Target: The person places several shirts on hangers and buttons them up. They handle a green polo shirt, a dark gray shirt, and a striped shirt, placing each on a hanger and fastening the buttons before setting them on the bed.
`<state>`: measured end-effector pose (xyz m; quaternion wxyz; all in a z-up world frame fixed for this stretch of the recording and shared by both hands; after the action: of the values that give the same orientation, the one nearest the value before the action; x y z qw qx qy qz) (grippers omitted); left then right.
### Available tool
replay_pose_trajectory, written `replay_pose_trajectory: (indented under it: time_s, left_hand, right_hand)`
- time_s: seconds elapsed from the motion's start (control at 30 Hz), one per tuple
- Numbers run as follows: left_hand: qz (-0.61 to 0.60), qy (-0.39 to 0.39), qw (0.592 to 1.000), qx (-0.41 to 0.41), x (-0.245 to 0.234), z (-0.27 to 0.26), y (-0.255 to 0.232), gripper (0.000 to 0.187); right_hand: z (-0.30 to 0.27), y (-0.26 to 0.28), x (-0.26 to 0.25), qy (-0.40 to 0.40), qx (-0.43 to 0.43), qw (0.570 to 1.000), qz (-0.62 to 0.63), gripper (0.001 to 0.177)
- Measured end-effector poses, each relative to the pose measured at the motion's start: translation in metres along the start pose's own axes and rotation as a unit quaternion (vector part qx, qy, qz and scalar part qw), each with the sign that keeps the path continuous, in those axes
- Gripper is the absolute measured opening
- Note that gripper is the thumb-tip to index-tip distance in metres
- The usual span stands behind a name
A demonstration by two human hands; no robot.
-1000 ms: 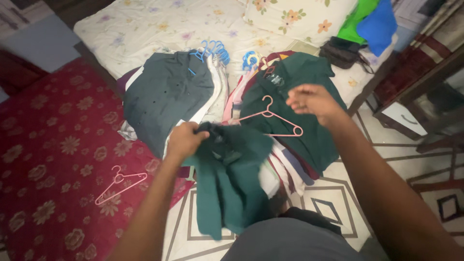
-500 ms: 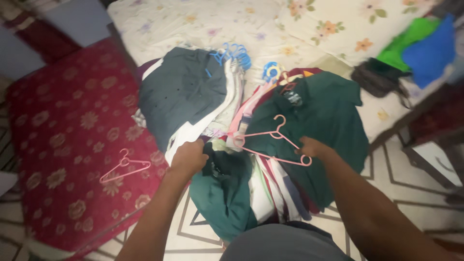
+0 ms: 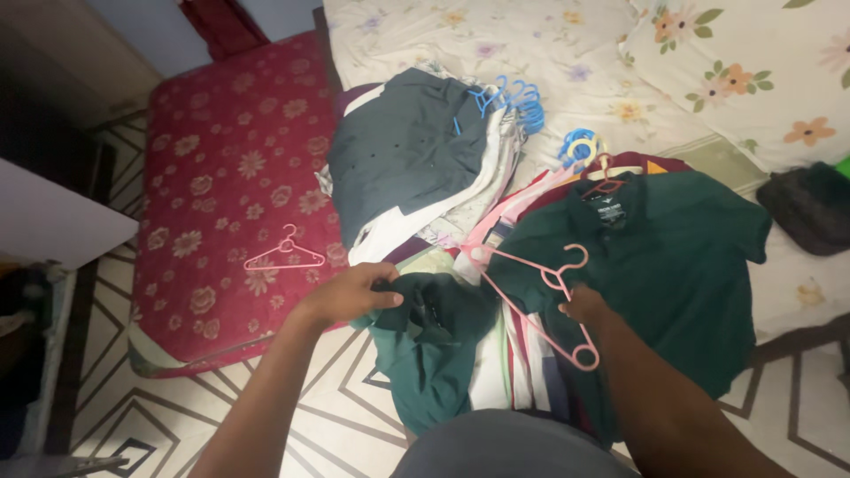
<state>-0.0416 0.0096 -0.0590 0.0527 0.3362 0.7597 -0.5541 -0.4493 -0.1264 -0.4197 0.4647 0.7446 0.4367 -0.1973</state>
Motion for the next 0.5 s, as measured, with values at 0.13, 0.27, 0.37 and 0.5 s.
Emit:
replay_pose_trajectory:
  time_s: [0.13,0.27,0.37,0.5]
  left_hand:
    - [-0.075,-0.040,0.996,-0.029,-0.008,-0.001,0.007,0.021]
    - [-0.081,-0.055,0.995,0.029,-0.022,-0.003,-0.005,0.026]
    - [-0.135,-0.050,0.988,0.055,-0.024,0.001,-0.013,0.031]
    - [-0.129,-0.023,0.989,0.071,-0.027,0.007,-0.020,0.032]
  right_hand:
    - [-0.018,0.004,-0.020,-0.057,0.024,0.994,0.093,0.031]
    - [-0.068,0.063,-0.084,-0.151,-0.125,0.974,0.113,0.040]
    - [-0.112,0.105,-0.127,-0.163,-0.183,0.954,0.173,0.043]
    - [-0.159,0.150,-0.180,-0.235,-0.264,0.912,0.207,0.055]
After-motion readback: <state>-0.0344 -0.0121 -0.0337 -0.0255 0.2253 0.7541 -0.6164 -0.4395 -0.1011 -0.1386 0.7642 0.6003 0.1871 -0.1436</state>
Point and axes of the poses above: each hand's wrist, its own z-axis towards the middle knuckle, its own x-axis out of the palm, y = z × x, the point moved 10 cm from there along z, towards the middle knuckle
